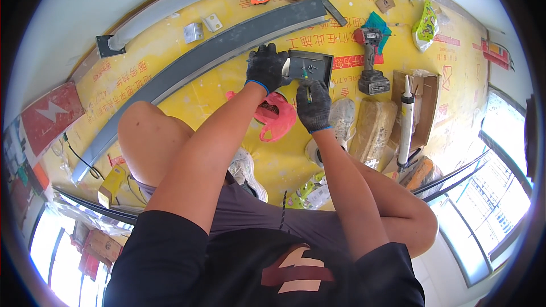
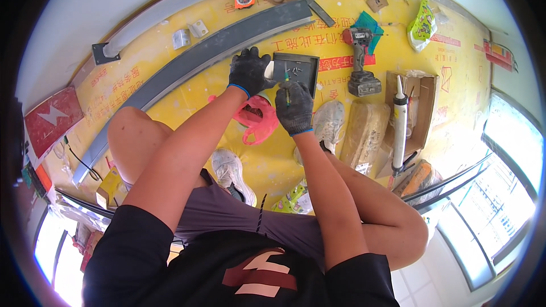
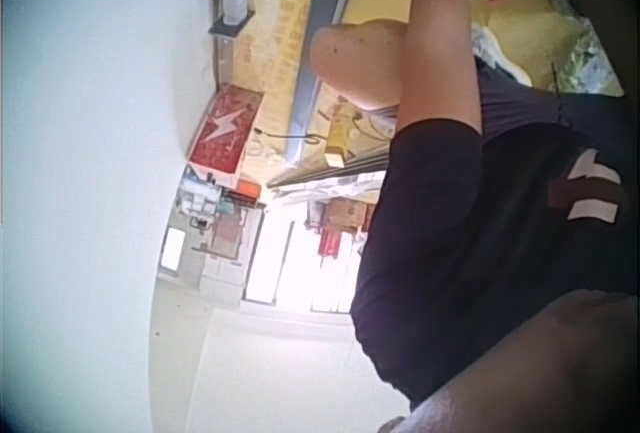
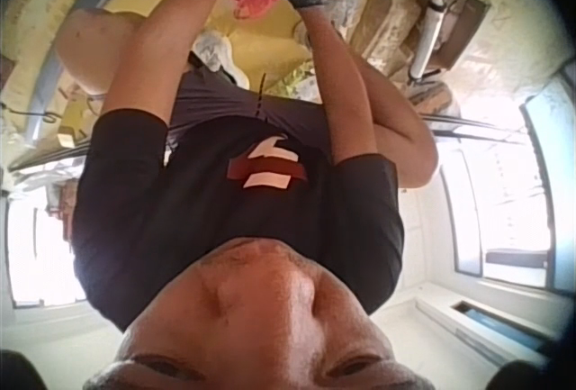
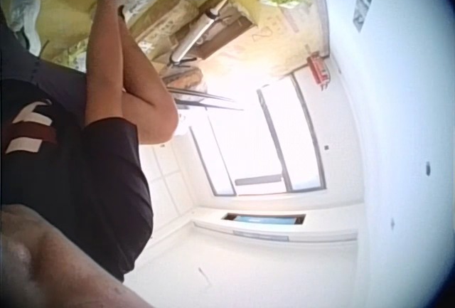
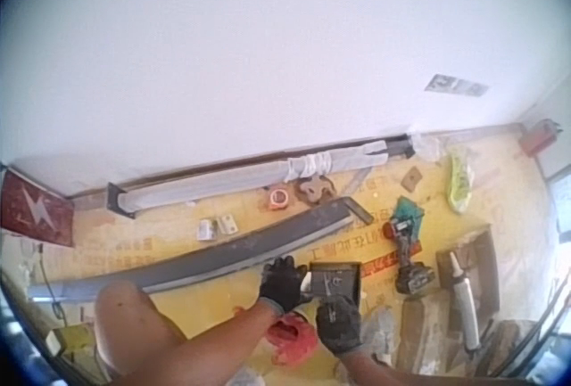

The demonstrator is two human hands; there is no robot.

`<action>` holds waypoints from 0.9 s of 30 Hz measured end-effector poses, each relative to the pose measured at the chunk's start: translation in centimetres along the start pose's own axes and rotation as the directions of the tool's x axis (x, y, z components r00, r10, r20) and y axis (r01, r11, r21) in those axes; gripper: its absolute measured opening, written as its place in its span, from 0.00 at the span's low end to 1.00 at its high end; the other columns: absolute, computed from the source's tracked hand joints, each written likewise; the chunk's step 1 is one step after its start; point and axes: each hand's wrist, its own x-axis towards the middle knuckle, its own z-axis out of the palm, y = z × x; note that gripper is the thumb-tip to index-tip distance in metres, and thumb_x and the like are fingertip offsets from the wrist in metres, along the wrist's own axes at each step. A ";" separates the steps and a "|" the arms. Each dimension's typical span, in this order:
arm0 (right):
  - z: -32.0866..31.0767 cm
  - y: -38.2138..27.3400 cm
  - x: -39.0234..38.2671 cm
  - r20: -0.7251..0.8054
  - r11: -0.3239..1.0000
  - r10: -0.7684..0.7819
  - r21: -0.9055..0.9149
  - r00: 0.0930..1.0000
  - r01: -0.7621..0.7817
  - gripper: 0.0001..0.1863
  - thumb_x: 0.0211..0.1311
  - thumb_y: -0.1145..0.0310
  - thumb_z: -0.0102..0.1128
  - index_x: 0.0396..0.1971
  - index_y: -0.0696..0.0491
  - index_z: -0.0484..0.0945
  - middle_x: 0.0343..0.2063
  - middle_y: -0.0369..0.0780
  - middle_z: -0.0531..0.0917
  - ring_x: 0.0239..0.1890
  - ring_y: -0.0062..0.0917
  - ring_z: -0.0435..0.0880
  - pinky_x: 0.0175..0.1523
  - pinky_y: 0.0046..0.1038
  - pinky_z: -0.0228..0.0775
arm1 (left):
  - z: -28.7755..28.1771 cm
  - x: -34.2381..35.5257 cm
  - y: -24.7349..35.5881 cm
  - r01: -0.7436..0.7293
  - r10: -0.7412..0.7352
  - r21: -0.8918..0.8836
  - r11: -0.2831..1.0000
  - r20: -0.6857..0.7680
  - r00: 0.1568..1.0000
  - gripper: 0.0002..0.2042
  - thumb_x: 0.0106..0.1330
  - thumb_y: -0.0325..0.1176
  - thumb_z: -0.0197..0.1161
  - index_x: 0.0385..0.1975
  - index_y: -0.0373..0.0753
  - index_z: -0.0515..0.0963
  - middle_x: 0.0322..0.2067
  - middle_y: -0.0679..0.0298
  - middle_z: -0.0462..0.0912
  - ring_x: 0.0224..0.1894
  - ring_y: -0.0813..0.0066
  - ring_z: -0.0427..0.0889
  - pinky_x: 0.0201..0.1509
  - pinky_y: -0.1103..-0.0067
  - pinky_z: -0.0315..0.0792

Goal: Drilling holes into metal and plastic components for a renovation project.

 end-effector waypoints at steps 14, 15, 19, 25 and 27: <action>-0.6 3.9 1.2 -0.218 0.943 0.334 0.063 0.917 -0.328 0.07 0.68 0.71 0.58 0.42 0.56 0.80 0.40 0.46 0.84 0.45 0.42 0.83 0.55 0.38 0.73 | 1.0 -1.1 -2.2 -0.006 -0.005 -0.131 0.991 -0.083 0.997 0.44 0.43 0.49 0.82 0.64 0.46 0.72 0.55 0.49 0.73 0.60 0.44 0.73 0.61 0.54 0.71; -0.6 4.0 1.2 -0.216 0.943 0.333 0.064 0.918 -0.327 0.07 0.68 0.71 0.58 0.42 0.56 0.80 0.40 0.46 0.84 0.45 0.42 0.83 0.55 0.38 0.73 | 1.0 -1.0 -1.9 -0.020 0.003 -0.143 0.990 -0.116 0.993 0.43 0.42 0.48 0.83 0.62 0.44 0.73 0.54 0.49 0.73 0.58 0.44 0.74 0.60 0.55 0.72; 0.0 5.5 1.4 -0.247 0.968 0.251 0.043 0.936 -0.248 0.07 0.71 0.71 0.56 0.43 0.56 0.78 0.41 0.46 0.84 0.46 0.40 0.84 0.54 0.36 0.74 | 1.1 -0.5 -1.8 -0.029 0.006 -0.144 0.989 -0.154 0.988 0.39 0.43 0.47 0.82 0.58 0.44 0.75 0.51 0.49 0.74 0.56 0.44 0.75 0.57 0.56 0.74; 1.6 5.9 1.7 -0.274 0.927 0.360 0.217 0.892 -0.307 0.10 0.76 0.68 0.51 0.45 0.57 0.78 0.38 0.43 0.84 0.45 0.30 0.82 0.55 0.33 0.73 | 0.7 -0.6 -1.2 -0.013 0.005 -0.081 0.997 -0.093 0.996 0.37 0.45 0.52 0.80 0.57 0.46 0.76 0.51 0.50 0.75 0.57 0.45 0.76 0.57 0.56 0.75; 1.7 6.4 1.6 -0.277 0.928 0.361 0.198 0.890 -0.315 0.10 0.76 0.68 0.51 0.45 0.57 0.78 0.38 0.43 0.84 0.45 0.30 0.82 0.56 0.32 0.73 | 0.4 -0.2 -0.9 -0.018 0.011 -0.077 0.997 -0.079 0.997 0.37 0.45 0.53 0.80 0.56 0.47 0.77 0.51 0.50 0.75 0.57 0.45 0.76 0.57 0.56 0.75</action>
